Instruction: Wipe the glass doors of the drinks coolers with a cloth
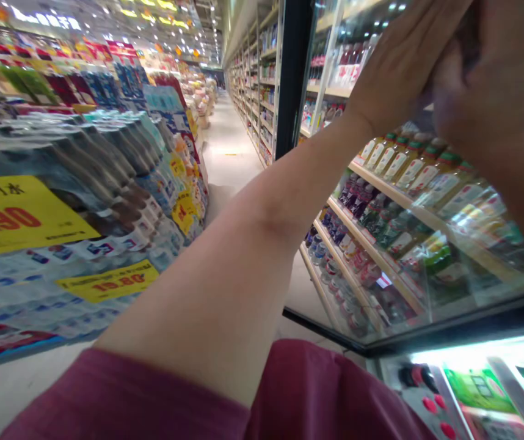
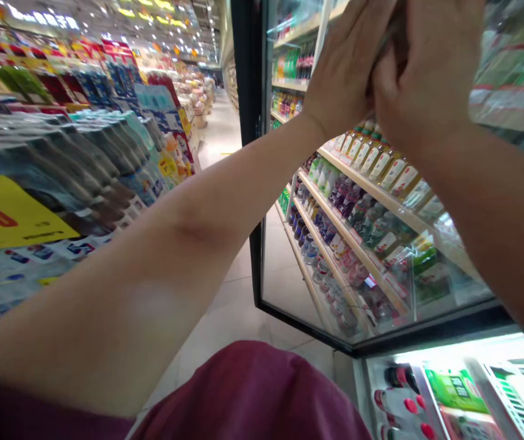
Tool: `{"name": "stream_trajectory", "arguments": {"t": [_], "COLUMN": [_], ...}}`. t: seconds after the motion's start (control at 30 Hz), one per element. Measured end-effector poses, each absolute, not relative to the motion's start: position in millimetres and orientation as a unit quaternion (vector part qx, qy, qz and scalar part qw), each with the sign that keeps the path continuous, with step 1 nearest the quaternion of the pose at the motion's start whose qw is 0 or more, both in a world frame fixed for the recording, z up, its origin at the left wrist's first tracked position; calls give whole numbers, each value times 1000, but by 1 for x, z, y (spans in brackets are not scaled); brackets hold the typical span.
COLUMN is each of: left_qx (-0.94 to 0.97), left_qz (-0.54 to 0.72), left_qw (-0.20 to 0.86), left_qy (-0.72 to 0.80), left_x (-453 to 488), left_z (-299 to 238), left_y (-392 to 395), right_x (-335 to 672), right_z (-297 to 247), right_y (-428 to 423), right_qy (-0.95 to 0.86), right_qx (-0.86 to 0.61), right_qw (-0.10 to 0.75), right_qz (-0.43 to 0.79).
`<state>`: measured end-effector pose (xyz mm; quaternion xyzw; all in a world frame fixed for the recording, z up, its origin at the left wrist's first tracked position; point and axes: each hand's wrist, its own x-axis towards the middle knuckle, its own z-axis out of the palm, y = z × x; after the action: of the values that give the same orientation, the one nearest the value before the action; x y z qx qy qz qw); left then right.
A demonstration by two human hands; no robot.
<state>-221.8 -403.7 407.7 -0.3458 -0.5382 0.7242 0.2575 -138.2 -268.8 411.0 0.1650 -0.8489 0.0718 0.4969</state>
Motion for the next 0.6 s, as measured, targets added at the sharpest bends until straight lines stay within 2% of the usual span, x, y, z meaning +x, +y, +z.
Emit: {"name": "stream_trajectory", "arguments": {"t": [0.03, 0.07, 0.13, 0.2, 0.23, 0.3, 0.43, 0.6], "left_qx": [-380, -399, -395, -367, -370, -414, -431, -420], "left_qz": [723, 694, 544, 305, 202, 87, -53, -138], "left_qw": [207, 211, 370, 558, 601, 587, 509, 531], "left_qy": [-539, -561, -642, -679, -679, -691, -743, -723], "left_x": [-226, -228, -225, -219, -217, -219, -243, -262], "left_z": [408, 407, 407, 406, 405, 401, 390, 380], "left_y": [-403, -404, -410, -422, -428, -437, -436, -423], "right_x": [-144, -150, -159, -164, -165, -163, -155, -138], "right_z": [413, 414, 414, 412, 411, 408, 400, 399], "right_y": [-272, -274, -276, -275, -273, -265, -231, -151], "right_qy": [-841, -835, -837, -852, -857, -856, -823, -747], "right_qx": [179, 185, 172, 146, 140, 141, 153, 129], "right_qw": [509, 519, 518, 500, 493, 495, 540, 643], "right_qz": [33, -2, -39, -43, -48, -59, -84, -105]}}
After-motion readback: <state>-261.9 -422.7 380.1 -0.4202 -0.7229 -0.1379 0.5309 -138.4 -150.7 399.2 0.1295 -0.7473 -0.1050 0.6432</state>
